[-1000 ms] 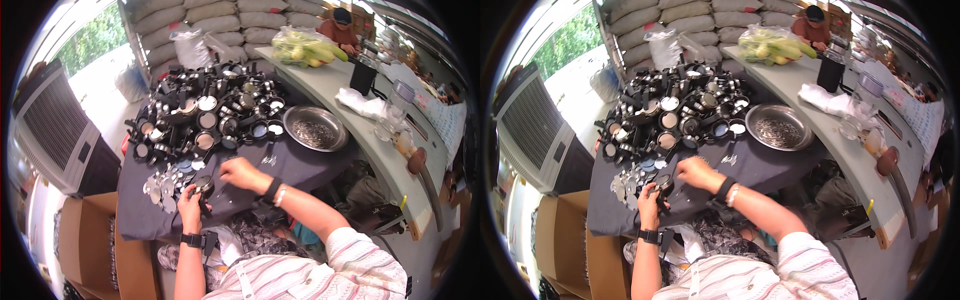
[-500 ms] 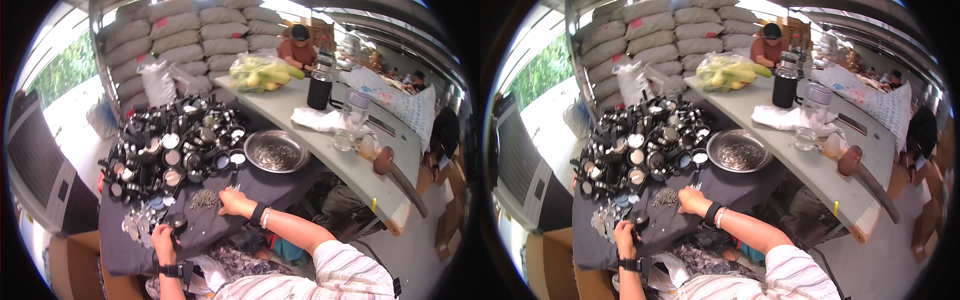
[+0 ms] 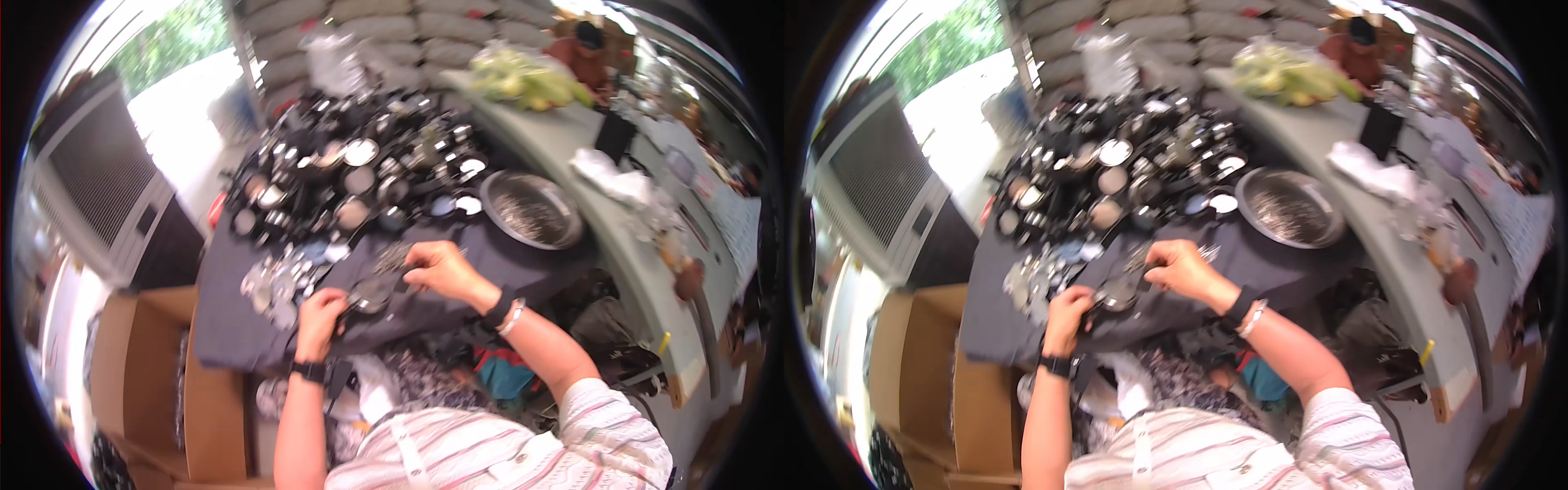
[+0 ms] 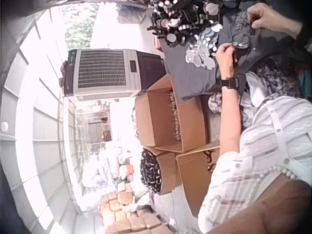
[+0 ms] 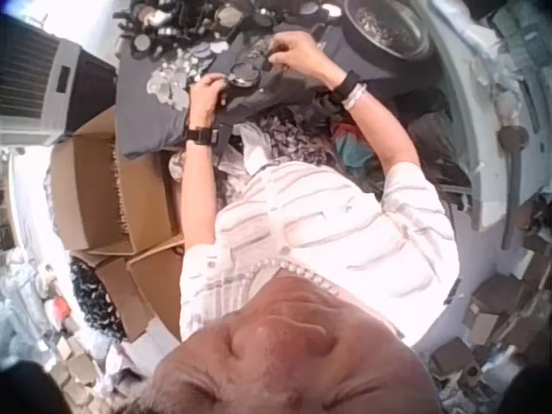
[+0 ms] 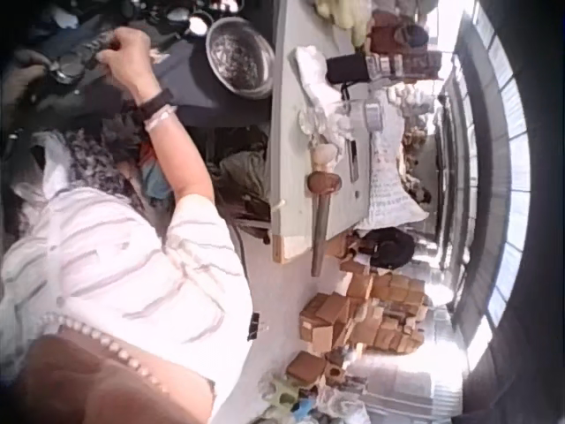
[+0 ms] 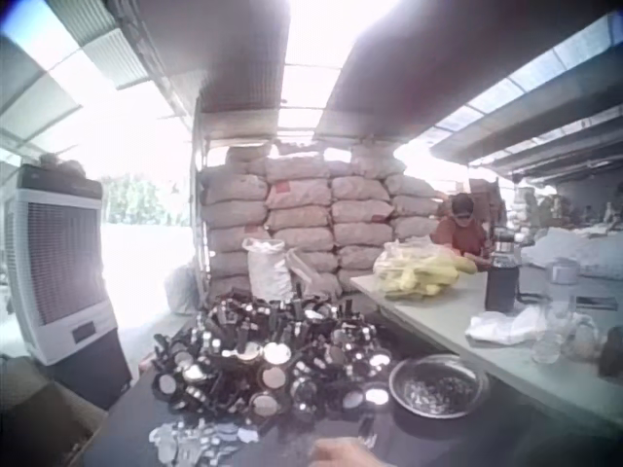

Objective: Assembling small metal components into circular black plastic housings.

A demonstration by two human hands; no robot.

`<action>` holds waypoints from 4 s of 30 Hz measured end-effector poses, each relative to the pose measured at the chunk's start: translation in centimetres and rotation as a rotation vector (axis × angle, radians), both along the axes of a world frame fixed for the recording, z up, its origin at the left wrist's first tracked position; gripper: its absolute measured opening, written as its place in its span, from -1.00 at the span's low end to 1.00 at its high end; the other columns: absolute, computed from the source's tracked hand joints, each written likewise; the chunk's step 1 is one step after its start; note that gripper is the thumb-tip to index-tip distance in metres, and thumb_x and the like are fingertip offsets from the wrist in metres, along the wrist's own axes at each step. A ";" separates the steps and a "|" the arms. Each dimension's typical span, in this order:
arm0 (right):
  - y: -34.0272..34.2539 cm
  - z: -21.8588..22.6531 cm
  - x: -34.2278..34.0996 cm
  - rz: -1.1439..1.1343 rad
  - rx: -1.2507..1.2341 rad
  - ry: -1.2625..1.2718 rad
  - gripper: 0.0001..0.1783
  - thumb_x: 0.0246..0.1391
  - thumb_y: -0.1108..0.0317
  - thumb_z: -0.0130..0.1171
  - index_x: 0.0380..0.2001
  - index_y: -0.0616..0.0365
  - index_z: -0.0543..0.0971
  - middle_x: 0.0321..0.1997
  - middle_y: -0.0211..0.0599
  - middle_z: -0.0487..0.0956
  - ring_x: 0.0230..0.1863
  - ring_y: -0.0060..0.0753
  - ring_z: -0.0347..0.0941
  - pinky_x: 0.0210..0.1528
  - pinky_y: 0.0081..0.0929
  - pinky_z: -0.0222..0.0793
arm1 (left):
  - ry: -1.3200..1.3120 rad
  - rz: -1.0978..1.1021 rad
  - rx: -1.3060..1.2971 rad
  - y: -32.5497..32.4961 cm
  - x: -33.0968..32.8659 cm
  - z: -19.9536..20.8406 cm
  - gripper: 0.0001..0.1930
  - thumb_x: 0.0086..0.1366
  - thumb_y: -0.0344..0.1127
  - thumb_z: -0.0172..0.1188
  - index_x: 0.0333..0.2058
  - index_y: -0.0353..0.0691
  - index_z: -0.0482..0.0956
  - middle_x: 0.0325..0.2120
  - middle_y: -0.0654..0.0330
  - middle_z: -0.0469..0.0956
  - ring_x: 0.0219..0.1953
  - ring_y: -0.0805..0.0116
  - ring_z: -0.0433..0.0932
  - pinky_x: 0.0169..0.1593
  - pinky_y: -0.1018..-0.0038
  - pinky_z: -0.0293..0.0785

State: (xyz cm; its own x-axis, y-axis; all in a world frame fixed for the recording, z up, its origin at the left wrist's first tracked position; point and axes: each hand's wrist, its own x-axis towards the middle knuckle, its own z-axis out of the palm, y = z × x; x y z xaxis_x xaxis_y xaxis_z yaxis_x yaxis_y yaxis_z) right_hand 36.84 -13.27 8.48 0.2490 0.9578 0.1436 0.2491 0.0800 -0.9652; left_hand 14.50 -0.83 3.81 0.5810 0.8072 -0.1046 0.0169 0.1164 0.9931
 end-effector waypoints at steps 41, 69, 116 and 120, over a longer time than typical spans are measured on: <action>-1.2 -5.0 -0.2 -0.499 0.271 -0.288 -0.86 -0.02 0.43 0.19 -0.42 0.23 0.45 -0.53 -0.18 0.50 -0.52 -0.37 0.44 -0.43 -0.45 0.34 | -0.101 0.099 -0.087 0.8 -0.8 0.1 -0.90 0.19 -0.44 0.13 -0.32 -0.32 0.48 -0.64 0.20 0.47 -0.72 0.55 0.34 -0.67 0.65 0.22; -2.5 -7.5 1.0 -0.583 0.351 -0.633 -0.83 -0.14 0.55 0.19 -0.48 0.24 0.39 -0.53 -0.12 0.43 -0.46 -0.01 0.41 -0.40 -0.24 0.31 | -0.792 -0.393 1.228 -17.2 -0.9 19.7 -0.74 0.16 -0.32 0.19 -0.16 -0.22 0.63 -0.41 0.10 0.55 -0.48 0.34 0.52 -0.48 0.48 0.47; 19.6 -4.6 -16.7 0.282 -0.097 -0.338 -0.34 0.21 -0.06 -0.04 0.04 0.40 0.40 -0.08 -0.17 0.51 -0.05 -0.42 0.37 0.02 -0.53 0.25 | 0.277 1.629 -0.268 -24.3 -51.1 -13.3 -0.78 0.27 -0.48 -0.07 -0.15 -0.35 0.48 -0.52 0.13 0.55 -0.57 0.37 0.57 -0.53 0.53 0.51; 20.3 -4.4 -15.4 0.172 -0.023 -0.373 -0.33 0.21 0.03 0.01 0.14 0.45 0.28 0.10 -0.01 0.43 0.06 -0.33 0.37 0.08 -0.50 0.25 | 0.406 1.479 -0.587 -27.4 -51.7 -17.0 -0.82 0.22 -0.41 0.04 -0.24 -0.29 0.56 -0.58 0.23 0.52 -0.60 0.44 0.55 -0.64 0.58 0.40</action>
